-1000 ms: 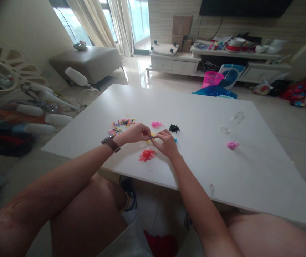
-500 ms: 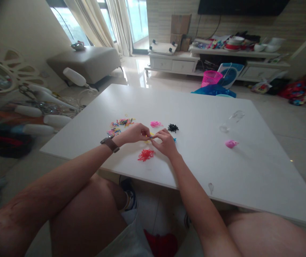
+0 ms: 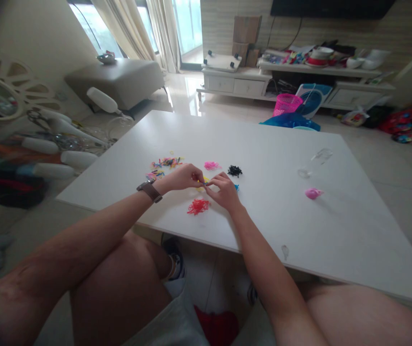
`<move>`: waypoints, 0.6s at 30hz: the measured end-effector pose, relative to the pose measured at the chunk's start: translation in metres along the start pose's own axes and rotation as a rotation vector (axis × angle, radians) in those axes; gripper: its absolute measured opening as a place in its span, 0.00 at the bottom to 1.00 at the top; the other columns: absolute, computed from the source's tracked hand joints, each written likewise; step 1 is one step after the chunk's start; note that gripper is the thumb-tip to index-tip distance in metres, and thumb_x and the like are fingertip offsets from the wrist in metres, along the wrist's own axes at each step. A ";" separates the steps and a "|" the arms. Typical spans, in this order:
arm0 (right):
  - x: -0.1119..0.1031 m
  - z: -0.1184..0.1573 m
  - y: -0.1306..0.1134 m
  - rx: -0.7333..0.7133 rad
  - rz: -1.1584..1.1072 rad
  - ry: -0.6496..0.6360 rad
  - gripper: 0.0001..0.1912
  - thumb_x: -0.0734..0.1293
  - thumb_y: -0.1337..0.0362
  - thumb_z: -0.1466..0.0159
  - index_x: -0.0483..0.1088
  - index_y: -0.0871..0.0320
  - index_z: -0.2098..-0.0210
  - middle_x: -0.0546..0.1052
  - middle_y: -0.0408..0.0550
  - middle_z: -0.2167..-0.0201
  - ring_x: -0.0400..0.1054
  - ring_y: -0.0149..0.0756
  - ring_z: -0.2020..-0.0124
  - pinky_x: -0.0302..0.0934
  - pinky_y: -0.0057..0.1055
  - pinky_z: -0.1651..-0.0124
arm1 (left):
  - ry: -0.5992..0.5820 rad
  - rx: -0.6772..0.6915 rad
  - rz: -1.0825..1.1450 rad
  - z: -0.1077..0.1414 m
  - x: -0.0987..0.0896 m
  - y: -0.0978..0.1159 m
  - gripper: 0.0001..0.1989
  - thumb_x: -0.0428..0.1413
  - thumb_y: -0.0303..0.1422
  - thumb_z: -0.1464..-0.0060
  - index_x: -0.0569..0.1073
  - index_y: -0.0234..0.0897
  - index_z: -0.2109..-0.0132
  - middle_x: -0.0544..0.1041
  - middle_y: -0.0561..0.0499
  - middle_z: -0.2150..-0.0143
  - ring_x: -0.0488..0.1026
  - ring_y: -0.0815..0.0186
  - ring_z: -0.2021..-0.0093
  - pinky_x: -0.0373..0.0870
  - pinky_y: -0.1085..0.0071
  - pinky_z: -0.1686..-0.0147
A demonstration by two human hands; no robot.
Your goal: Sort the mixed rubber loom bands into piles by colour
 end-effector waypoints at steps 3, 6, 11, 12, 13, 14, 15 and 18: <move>0.000 0.000 0.000 0.006 0.004 -0.001 0.04 0.72 0.62 0.35 0.79 0.52 0.67 0.79 0.47 0.68 0.69 0.41 0.62 0.67 0.41 0.56 | 0.002 0.005 0.006 0.000 0.000 -0.001 0.04 0.64 0.28 0.52 0.82 0.31 0.69 0.76 0.51 0.77 0.68 0.71 0.76 0.61 0.75 0.73; 0.000 0.000 0.000 0.015 0.006 -0.004 0.04 0.72 0.62 0.35 0.78 0.52 0.67 0.79 0.47 0.69 0.69 0.42 0.62 0.67 0.41 0.56 | 0.005 0.004 0.019 0.000 0.000 -0.001 0.03 0.65 0.28 0.53 0.82 0.31 0.69 0.76 0.51 0.78 0.68 0.71 0.76 0.61 0.75 0.74; 0.000 0.000 0.000 0.011 0.006 -0.004 0.04 0.72 0.62 0.35 0.78 0.52 0.67 0.79 0.47 0.68 0.69 0.42 0.62 0.67 0.41 0.56 | 0.003 -0.007 0.018 0.000 0.000 0.000 0.03 0.65 0.28 0.53 0.82 0.31 0.70 0.76 0.51 0.78 0.68 0.72 0.77 0.61 0.75 0.74; 0.000 0.000 0.000 0.012 0.006 -0.004 0.04 0.72 0.62 0.35 0.78 0.52 0.67 0.79 0.47 0.68 0.69 0.42 0.62 0.67 0.41 0.56 | 0.003 -0.009 0.017 0.000 0.000 0.000 0.03 0.65 0.28 0.53 0.82 0.31 0.70 0.76 0.51 0.78 0.68 0.72 0.76 0.61 0.75 0.74; 0.000 0.000 0.000 0.015 0.007 -0.006 0.04 0.72 0.62 0.35 0.78 0.52 0.67 0.79 0.47 0.68 0.69 0.42 0.62 0.67 0.41 0.56 | 0.004 -0.010 0.018 0.000 0.000 0.001 0.03 0.65 0.28 0.53 0.82 0.32 0.70 0.76 0.52 0.78 0.68 0.72 0.76 0.61 0.75 0.74; 0.001 0.000 0.000 0.019 0.008 -0.009 0.04 0.72 0.62 0.35 0.78 0.51 0.67 0.79 0.47 0.68 0.69 0.42 0.62 0.68 0.41 0.56 | 0.004 -0.011 0.018 0.000 0.000 0.001 0.02 0.65 0.28 0.53 0.82 0.32 0.70 0.76 0.52 0.78 0.68 0.72 0.76 0.61 0.75 0.74; 0.001 0.000 0.000 0.023 0.009 -0.011 0.04 0.72 0.61 0.35 0.78 0.51 0.68 0.79 0.47 0.68 0.69 0.42 0.62 0.68 0.42 0.56 | 0.005 -0.012 0.018 0.000 0.000 0.001 0.02 0.65 0.27 0.53 0.82 0.32 0.70 0.76 0.52 0.78 0.68 0.72 0.76 0.61 0.75 0.74; 0.001 0.000 0.000 0.031 0.012 -0.015 0.05 0.72 0.61 0.35 0.78 0.51 0.68 0.79 0.47 0.69 0.69 0.42 0.61 0.68 0.42 0.56 | 0.005 -0.010 0.011 0.000 0.000 0.002 0.02 0.65 0.27 0.53 0.82 0.32 0.70 0.76 0.52 0.78 0.68 0.72 0.76 0.61 0.75 0.73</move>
Point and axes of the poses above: each hand's wrist, its own z-axis away from the middle knuckle, its own x-axis out of the palm, y = z × x, the point moved 7 cm from there along -z, towards the middle knuckle
